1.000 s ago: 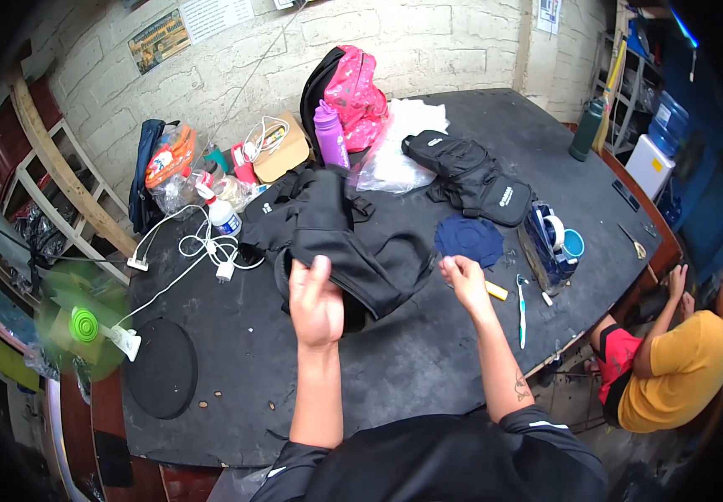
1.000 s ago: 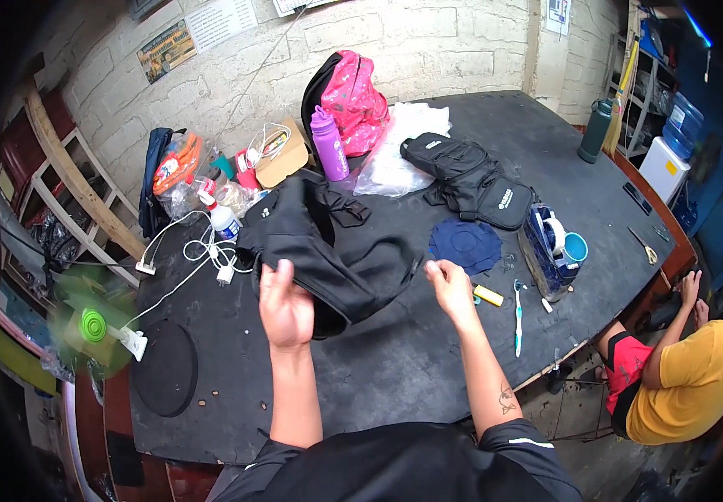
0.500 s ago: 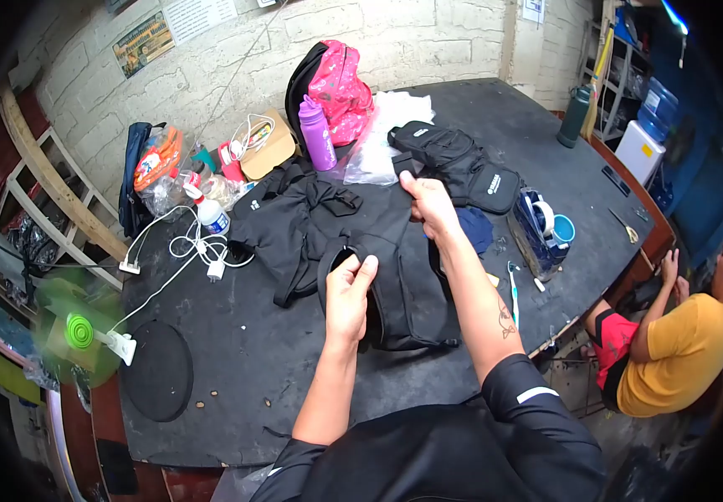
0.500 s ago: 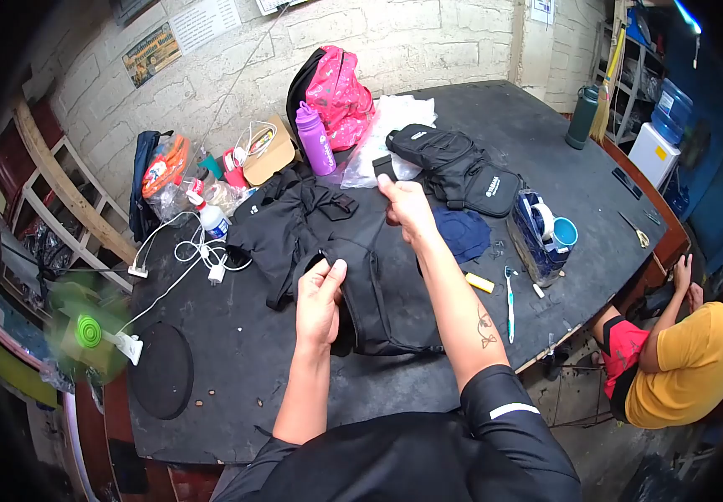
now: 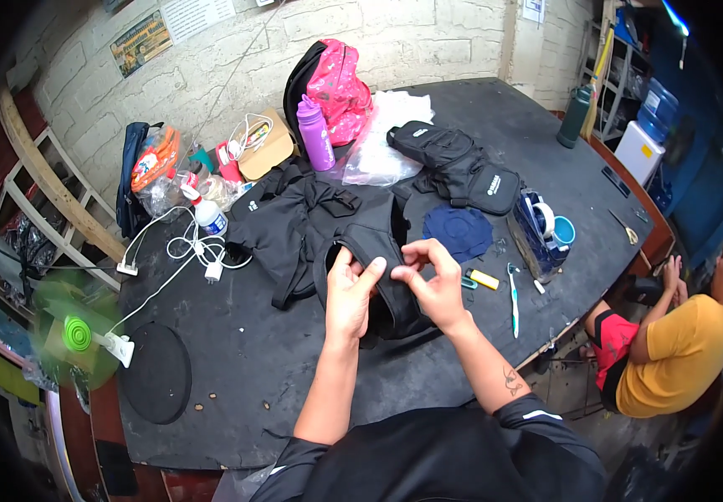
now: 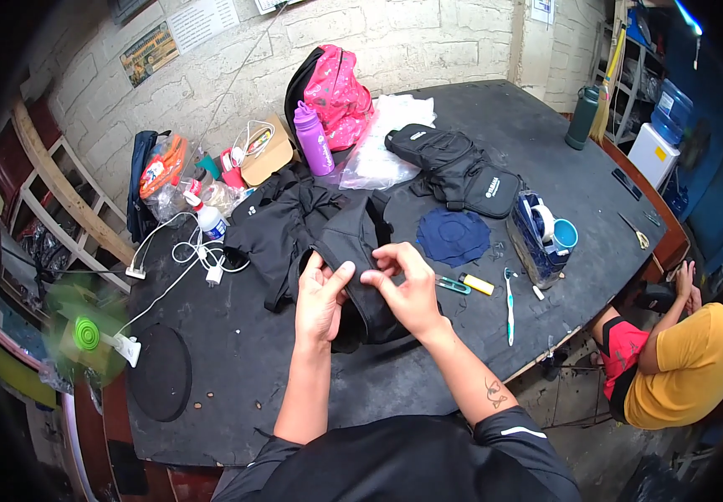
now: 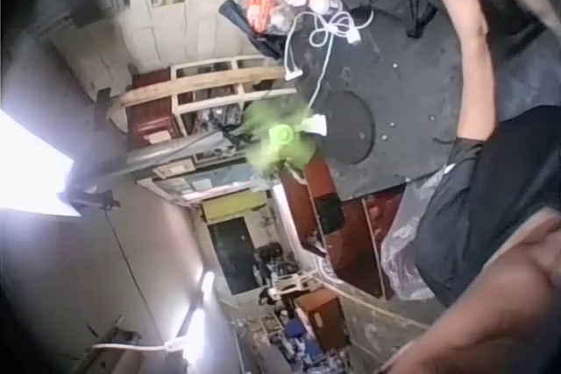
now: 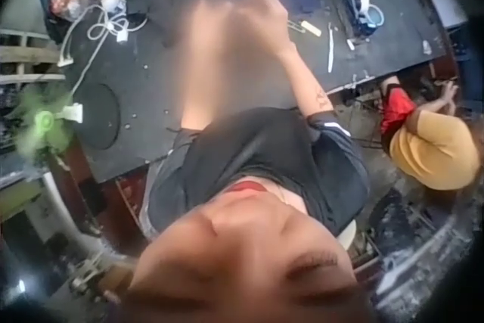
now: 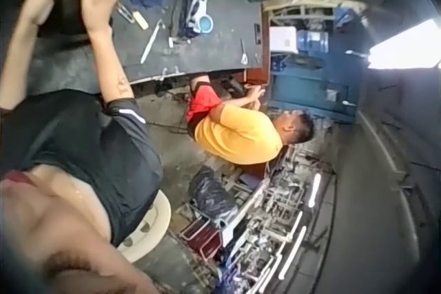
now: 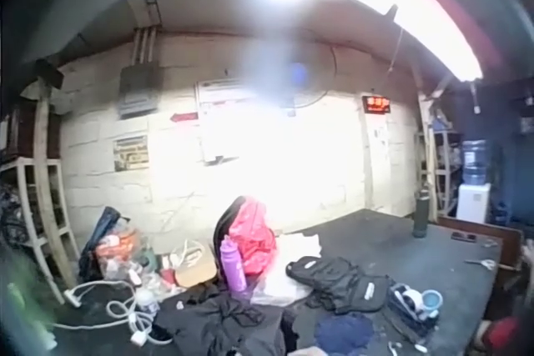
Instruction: Inspecting, cleaning loose threads with a lighter, and organizing textile shoulder bags at a workbench.
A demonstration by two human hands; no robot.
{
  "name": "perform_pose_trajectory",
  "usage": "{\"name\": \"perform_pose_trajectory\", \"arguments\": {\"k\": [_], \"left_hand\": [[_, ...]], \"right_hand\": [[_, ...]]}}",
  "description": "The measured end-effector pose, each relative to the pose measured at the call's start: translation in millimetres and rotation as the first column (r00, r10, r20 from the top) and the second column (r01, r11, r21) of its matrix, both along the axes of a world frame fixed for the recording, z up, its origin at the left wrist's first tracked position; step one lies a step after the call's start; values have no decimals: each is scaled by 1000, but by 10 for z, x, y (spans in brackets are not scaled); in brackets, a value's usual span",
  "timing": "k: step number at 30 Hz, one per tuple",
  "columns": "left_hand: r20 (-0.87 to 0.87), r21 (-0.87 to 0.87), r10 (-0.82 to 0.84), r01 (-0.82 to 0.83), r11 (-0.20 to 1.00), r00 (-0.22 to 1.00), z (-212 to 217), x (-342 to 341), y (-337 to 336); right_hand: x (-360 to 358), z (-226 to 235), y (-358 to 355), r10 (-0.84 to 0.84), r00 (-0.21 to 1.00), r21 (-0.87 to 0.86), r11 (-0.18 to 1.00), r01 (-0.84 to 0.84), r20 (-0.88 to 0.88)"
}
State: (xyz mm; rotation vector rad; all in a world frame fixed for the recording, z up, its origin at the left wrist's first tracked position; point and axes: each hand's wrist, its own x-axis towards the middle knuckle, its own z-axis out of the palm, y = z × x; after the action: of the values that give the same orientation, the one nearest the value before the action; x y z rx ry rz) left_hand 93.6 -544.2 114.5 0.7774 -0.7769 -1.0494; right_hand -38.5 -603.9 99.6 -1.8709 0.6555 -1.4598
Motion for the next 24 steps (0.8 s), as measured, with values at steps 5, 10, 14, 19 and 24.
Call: {"name": "perform_pose_trajectory", "arguments": {"k": [5,10,14,19,24], "left_hand": [[68,-43,50,-47,998,996,-62,-24,-13],[54,-63,79,-75,995,995,-92,-3,-69],[-11,-18,29,-29,999,1000,-90,39,-106],[-156,23,-90,95,995,984,-142,-8,-152],[-88,11,-11,12,1000,996,-293,-181,-291]], "right_hand": [[5,-69,-106,277,952,404,863,-305,126],[-43,-106,-29,334,942,441,840,-316,39],[-246,-265,-233,360,893,545,707,-450,270],[-698,-1040,-587,-428,508,-217,880,422,-747],[-945,-1424,-719,-456,418,-198,826,528,-786]]}}
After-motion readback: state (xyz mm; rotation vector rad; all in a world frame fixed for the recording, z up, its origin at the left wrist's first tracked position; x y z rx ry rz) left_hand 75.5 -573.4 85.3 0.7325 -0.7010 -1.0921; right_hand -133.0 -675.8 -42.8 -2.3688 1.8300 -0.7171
